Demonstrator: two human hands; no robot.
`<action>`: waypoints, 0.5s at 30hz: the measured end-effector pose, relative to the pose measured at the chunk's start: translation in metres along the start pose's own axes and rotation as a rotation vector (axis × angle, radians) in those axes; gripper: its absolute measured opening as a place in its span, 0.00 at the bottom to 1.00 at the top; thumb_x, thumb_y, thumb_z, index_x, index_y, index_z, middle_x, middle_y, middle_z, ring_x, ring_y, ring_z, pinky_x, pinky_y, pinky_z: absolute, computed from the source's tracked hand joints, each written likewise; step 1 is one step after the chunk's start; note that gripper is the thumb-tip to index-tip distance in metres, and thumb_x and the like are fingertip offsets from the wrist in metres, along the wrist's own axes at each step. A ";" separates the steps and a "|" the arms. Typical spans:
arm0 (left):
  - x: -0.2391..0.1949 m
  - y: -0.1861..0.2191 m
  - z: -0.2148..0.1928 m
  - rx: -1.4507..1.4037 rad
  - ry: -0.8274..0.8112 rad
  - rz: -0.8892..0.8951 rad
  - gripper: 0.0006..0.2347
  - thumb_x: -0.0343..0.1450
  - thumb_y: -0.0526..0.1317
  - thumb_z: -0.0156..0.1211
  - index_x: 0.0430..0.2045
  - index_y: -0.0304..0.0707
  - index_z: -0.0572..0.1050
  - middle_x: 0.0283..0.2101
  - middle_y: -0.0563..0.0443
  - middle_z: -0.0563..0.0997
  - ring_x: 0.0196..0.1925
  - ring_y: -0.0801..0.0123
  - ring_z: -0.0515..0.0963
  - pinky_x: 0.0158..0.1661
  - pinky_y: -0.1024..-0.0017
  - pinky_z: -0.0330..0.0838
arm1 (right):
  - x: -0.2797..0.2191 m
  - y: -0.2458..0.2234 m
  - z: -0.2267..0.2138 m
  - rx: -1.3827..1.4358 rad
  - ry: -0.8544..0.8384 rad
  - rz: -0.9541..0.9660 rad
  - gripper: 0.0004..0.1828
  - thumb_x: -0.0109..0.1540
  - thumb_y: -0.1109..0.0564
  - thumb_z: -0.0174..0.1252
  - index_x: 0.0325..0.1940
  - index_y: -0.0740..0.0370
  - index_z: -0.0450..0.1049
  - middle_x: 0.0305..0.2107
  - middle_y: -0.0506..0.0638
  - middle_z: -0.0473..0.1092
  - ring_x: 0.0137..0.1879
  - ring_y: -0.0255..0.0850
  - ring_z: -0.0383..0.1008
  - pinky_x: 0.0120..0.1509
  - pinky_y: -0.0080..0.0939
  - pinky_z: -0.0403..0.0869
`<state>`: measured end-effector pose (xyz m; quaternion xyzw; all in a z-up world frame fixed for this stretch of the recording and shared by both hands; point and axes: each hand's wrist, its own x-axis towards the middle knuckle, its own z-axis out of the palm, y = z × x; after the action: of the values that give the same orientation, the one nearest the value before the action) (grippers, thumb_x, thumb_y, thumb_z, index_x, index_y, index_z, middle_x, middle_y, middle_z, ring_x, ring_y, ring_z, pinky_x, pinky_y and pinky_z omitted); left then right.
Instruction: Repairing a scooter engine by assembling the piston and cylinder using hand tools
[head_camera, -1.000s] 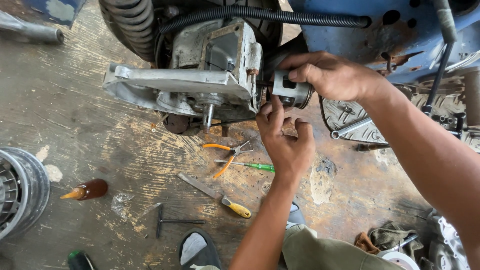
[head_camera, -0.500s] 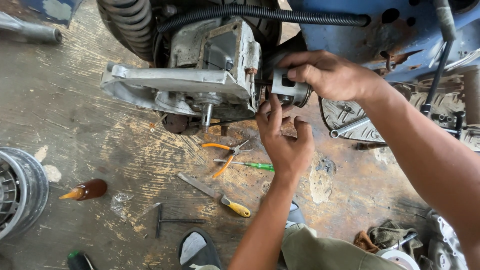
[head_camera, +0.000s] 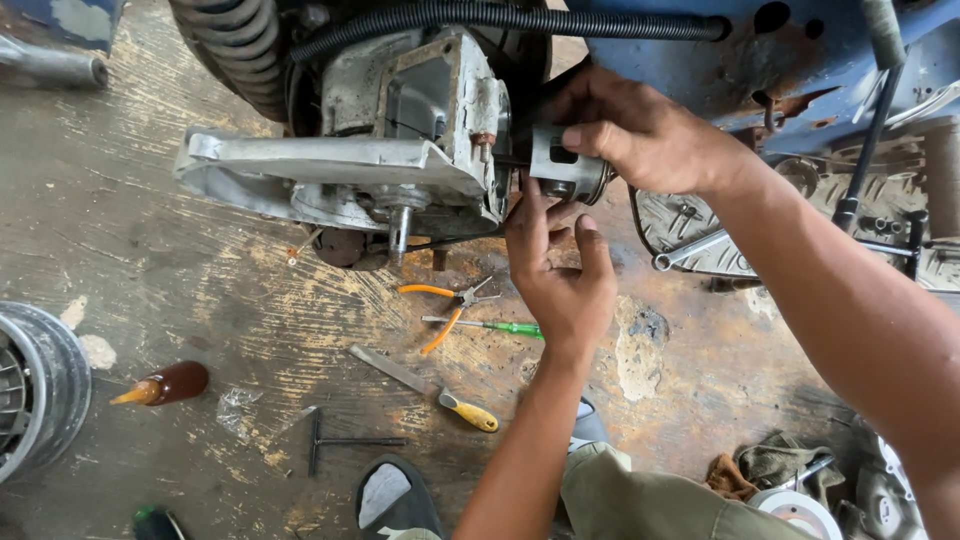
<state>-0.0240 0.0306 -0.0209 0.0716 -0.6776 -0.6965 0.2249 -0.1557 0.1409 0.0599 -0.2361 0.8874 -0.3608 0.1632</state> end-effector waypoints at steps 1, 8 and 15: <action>-0.002 0.001 0.002 -0.082 0.010 -0.028 0.30 0.72 0.26 0.58 0.72 0.35 0.58 0.62 0.37 0.71 0.55 0.62 0.83 0.55 0.67 0.79 | -0.001 0.002 0.000 0.007 0.019 -0.002 0.35 0.66 0.32 0.48 0.61 0.64 0.68 0.45 0.59 0.73 0.52 0.49 0.73 0.55 0.52 0.74; -0.010 -0.002 0.010 -0.279 0.052 -0.086 0.23 0.72 0.25 0.56 0.63 0.31 0.60 0.59 0.40 0.72 0.57 0.63 0.80 0.57 0.67 0.76 | 0.000 0.002 -0.001 -0.092 0.011 0.150 0.36 0.62 0.30 0.47 0.56 0.62 0.74 0.30 0.54 0.74 0.39 0.45 0.74 0.43 0.51 0.73; -0.011 -0.005 0.011 -0.169 0.076 -0.047 0.22 0.72 0.25 0.59 0.62 0.34 0.63 0.52 0.43 0.80 0.56 0.65 0.82 0.55 0.68 0.72 | 0.000 -0.005 -0.004 -0.070 -0.014 0.173 0.34 0.61 0.32 0.47 0.52 0.62 0.76 0.30 0.54 0.74 0.37 0.45 0.73 0.39 0.52 0.72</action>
<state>-0.0196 0.0449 -0.0277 0.0946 -0.6055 -0.7532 0.2391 -0.1561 0.1401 0.0663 -0.1667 0.9154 -0.3124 0.1916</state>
